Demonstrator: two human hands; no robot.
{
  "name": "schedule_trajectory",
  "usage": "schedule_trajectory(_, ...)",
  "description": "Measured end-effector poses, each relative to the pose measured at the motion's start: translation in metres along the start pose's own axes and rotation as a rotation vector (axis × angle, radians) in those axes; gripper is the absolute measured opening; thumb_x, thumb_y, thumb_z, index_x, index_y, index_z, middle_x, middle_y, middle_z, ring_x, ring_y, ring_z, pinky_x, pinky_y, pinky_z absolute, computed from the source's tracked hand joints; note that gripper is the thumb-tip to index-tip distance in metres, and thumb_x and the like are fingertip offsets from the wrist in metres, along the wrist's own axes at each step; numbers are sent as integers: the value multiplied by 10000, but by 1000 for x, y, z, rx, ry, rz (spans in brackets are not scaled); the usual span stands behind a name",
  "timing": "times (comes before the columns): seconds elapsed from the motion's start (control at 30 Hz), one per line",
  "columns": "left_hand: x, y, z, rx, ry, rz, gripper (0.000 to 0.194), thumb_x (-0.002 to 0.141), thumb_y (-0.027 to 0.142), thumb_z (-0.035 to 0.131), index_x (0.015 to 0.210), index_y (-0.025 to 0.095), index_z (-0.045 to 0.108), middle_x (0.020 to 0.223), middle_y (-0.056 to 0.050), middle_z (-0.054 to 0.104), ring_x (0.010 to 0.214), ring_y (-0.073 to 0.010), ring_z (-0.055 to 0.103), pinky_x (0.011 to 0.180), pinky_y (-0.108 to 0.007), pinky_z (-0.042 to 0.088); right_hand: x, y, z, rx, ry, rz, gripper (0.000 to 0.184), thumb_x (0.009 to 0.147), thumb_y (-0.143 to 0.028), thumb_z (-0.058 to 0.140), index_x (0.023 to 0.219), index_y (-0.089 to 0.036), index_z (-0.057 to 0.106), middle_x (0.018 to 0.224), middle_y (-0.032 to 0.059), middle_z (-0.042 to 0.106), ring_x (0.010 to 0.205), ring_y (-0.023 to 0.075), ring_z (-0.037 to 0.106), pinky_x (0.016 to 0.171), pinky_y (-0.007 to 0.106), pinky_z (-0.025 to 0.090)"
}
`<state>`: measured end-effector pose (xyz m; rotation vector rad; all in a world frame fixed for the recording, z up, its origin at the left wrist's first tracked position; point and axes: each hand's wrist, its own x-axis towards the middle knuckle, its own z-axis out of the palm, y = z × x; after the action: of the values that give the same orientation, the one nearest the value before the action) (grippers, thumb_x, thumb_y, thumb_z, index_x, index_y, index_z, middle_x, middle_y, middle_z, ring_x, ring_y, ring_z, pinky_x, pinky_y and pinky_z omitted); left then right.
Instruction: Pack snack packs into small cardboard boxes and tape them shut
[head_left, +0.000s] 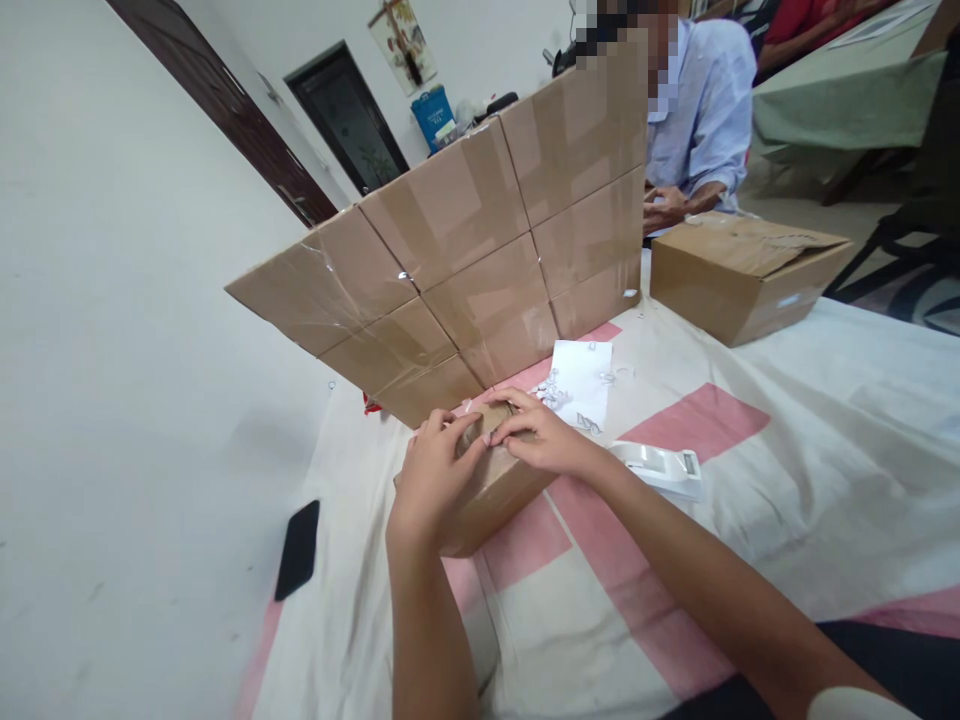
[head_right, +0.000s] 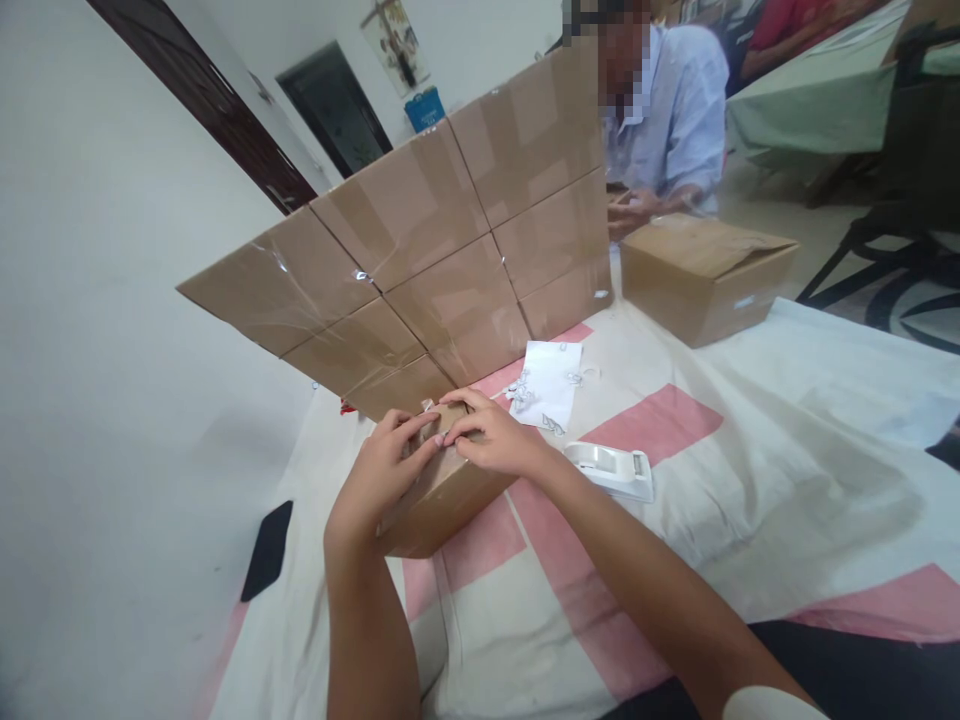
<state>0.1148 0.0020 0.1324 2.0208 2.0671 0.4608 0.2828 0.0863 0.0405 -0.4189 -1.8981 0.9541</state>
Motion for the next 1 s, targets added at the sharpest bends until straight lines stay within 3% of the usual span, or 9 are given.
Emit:
schedule_trajectory(0.3,15,-8,16,113,21,-34,434,985,500,427,1349,327,589,1313,-94,580,1248,-336,498,1055,-532,351,1,-1,1,12,11,7,285,817,-59,601,860,-259,799,1378,53,550,1330,245,510,1177,459,369)
schedule_trajectory(0.53,21,-5,23,58,-20,-73,402,1006,504,351,1274,268,537,1314,-113,642,1239,-339,556,1003,-494,385,1,4,3,1,12,-5,270,825,-67,601,867,-251,795,1367,64,550,1314,247,519,1162,457,380)
schedule_trajectory(0.67,21,-1,20,103,-47,-115,363,1003,481,348,1214,254,537,1238,-121,685,1184,-332,599,936,-440,419,3,-10,-2,-57,-23,16,252,841,-82,604,918,-235,788,1374,76,555,1292,241,543,1138,434,405)
schedule_trajectory(0.77,21,1,19,140,-41,-115,335,1003,488,336,1112,247,542,1154,-122,711,1131,-340,624,907,-439,422,6,-27,-26,-175,-95,70,363,846,-78,585,1112,-262,750,1321,66,624,1199,226,609,1057,402,470)
schedule_trajectory(0.83,22,1,20,145,-32,-114,340,1004,505,323,1077,250,536,1149,-117,713,1134,-343,624,906,-444,418,7,-32,-56,-298,-116,149,387,873,-125,573,1208,-267,706,1255,63,680,1122,230,645,984,393,507)
schedule_trajectory(0.9,22,1,20,145,-26,-126,359,1004,519,312,1064,246,536,1175,-124,707,1157,-345,613,915,-450,411,3,-23,-93,-441,-114,220,318,916,-214,554,1192,-257,706,1220,67,700,1085,243,658,936,395,524)
schedule_trajectory(1.0,23,0,21,150,-28,-136,380,1005,526,299,1044,236,542,1188,-132,701,1138,-347,618,900,-451,409,-18,14,-146,-686,-95,300,309,916,-244,527,1160,-211,714,1222,114,684,1136,286,627,995,456,492)
